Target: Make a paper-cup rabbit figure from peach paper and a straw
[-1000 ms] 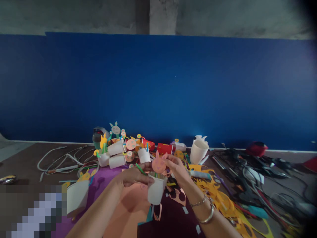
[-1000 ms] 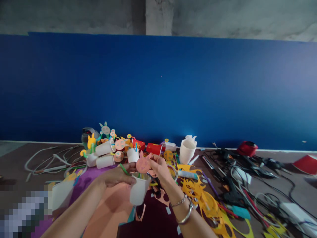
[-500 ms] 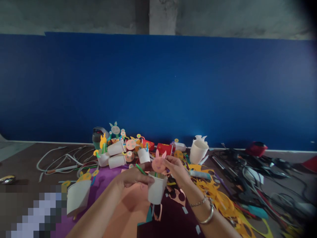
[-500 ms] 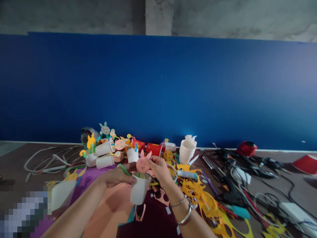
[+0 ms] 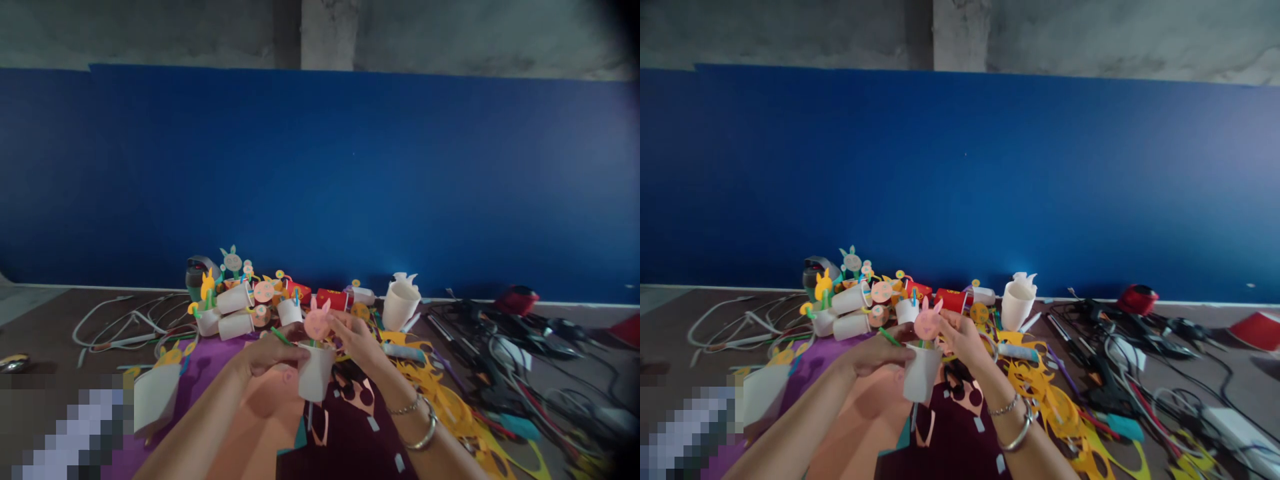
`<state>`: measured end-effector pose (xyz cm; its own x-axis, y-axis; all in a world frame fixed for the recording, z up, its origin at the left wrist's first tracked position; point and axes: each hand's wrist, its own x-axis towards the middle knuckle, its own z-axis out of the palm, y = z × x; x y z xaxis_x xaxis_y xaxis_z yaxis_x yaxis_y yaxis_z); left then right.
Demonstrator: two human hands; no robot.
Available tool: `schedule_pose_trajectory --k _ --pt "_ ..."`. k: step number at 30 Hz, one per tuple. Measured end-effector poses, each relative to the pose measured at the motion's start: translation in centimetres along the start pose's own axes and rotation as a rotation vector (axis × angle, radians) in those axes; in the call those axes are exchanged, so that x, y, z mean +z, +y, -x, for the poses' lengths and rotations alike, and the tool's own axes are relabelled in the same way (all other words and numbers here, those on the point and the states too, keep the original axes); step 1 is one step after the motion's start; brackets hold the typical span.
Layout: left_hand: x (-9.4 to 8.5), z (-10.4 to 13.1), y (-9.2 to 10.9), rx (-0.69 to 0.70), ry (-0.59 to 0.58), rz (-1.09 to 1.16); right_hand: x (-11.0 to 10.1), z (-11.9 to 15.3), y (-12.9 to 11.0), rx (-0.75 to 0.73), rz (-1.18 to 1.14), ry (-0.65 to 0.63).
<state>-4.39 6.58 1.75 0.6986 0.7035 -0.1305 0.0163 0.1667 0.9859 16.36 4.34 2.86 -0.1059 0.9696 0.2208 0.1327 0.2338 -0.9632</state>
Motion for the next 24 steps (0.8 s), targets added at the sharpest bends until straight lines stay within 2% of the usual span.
schedule_pose_trajectory --k 3,5,7,9,13,19,21,24 --pt "-1.0 0.7 0.6 -0.004 -0.017 -0.034 -1.1 -0.5 1.1 0.001 0.174 0.101" --pt "-1.9 1.6 1.4 -0.060 -0.020 -0.087 -1.7 -0.6 1.7 0.008 0.319 0.112" --pt "-2.9 2.4 2.1 -0.110 -0.007 -0.172 -1.9 -0.5 2.0 0.018 0.451 0.050" --pt "-3.7 3.0 2.5 -0.172 0.014 -0.261 -1.6 -0.1 1.9 0.024 0.606 -0.067" --pt "-4.2 3.1 2.2 -0.253 0.028 -0.328 0.2 0.8 1.8 0.008 0.927 -0.270" --pt "-3.4 2.0 1.3 -0.243 -0.123 -0.416 2.2 1.9 2.4 -0.010 1.036 -0.264" --pt "-3.4 1.8 1.2 -0.226 -0.123 -0.404 2.3 2.0 2.7 -0.021 1.035 -0.258" --pt "-3.6 1.8 1.1 -0.174 -0.049 -0.435 2.4 1.9 3.3 -0.036 1.006 -0.244"
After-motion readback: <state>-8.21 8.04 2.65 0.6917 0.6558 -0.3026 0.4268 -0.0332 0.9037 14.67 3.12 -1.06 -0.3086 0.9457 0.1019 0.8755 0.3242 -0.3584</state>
